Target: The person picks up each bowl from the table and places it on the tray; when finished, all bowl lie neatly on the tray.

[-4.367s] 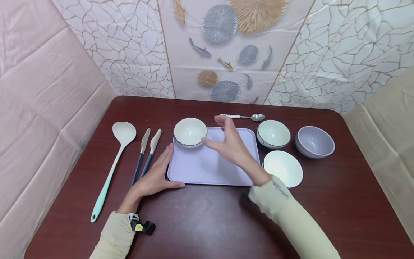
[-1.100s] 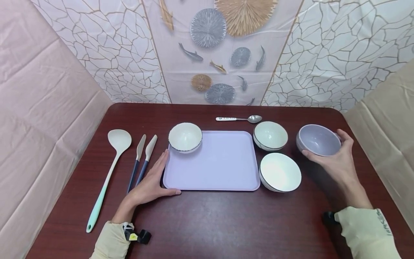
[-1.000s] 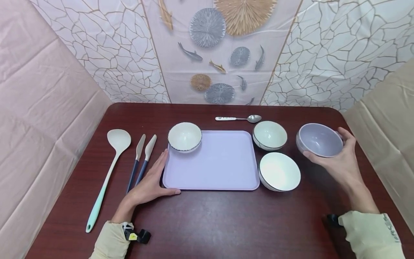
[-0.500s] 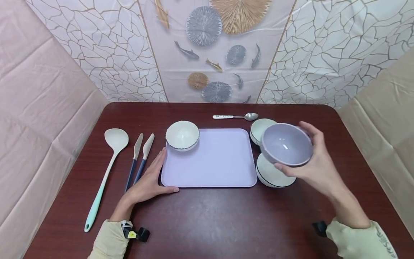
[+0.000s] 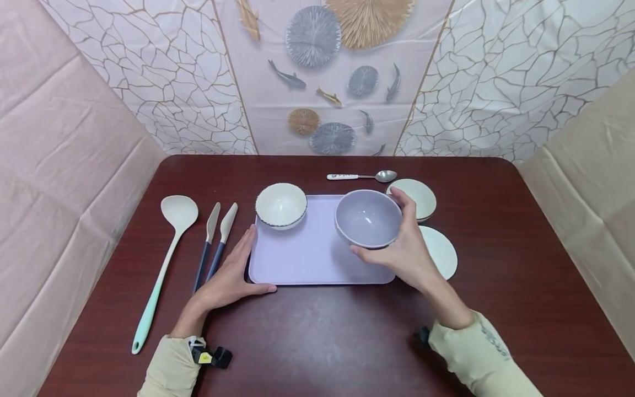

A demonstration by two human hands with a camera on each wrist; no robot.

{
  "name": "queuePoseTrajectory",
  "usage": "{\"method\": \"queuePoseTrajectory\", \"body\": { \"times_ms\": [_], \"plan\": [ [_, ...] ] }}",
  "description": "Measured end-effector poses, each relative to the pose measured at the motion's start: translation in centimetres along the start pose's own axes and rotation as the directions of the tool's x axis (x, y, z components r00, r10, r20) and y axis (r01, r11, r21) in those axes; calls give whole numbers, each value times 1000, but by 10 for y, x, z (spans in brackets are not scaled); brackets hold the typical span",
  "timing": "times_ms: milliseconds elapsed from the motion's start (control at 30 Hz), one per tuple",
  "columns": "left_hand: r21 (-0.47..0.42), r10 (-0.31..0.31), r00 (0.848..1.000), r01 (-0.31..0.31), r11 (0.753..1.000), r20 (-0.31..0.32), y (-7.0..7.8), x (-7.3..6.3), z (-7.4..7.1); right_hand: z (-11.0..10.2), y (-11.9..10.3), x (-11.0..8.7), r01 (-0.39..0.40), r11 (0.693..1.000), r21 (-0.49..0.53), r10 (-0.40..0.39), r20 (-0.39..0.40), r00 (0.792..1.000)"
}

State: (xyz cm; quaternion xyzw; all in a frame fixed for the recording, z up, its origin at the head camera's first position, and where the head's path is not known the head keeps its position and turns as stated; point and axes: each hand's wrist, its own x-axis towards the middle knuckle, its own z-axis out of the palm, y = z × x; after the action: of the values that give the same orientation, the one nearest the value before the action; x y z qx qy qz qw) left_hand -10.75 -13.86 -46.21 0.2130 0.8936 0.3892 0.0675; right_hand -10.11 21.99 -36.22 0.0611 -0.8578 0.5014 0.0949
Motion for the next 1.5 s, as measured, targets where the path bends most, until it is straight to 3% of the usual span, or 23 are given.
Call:
{"method": "queuePoseTrajectory", "body": {
  "times_ms": [233, 567, 967, 1500],
  "plan": [
    [5, -1, 1000, 1, 1000, -1, -1, 1, 0, 39, 7, 16, -32, 999, 23, 34, -100, 994],
    [4, 15, 1000, -15, 1000, -11, -1, 0, 1, 80, 21, 41, -61, 997, -46, 46, -277, 960],
    [10, 16, 1000, -16, 1000, -14, 1, 0, 1, 95, 44, 60, -152, 987, -51, 131, -299, 945],
    [24, 3, 1000, -3, 1000, -5, 1, 1, 0, 98, 58, 67, -146, 988, -58, 123, -293, 948]
  ]
}}
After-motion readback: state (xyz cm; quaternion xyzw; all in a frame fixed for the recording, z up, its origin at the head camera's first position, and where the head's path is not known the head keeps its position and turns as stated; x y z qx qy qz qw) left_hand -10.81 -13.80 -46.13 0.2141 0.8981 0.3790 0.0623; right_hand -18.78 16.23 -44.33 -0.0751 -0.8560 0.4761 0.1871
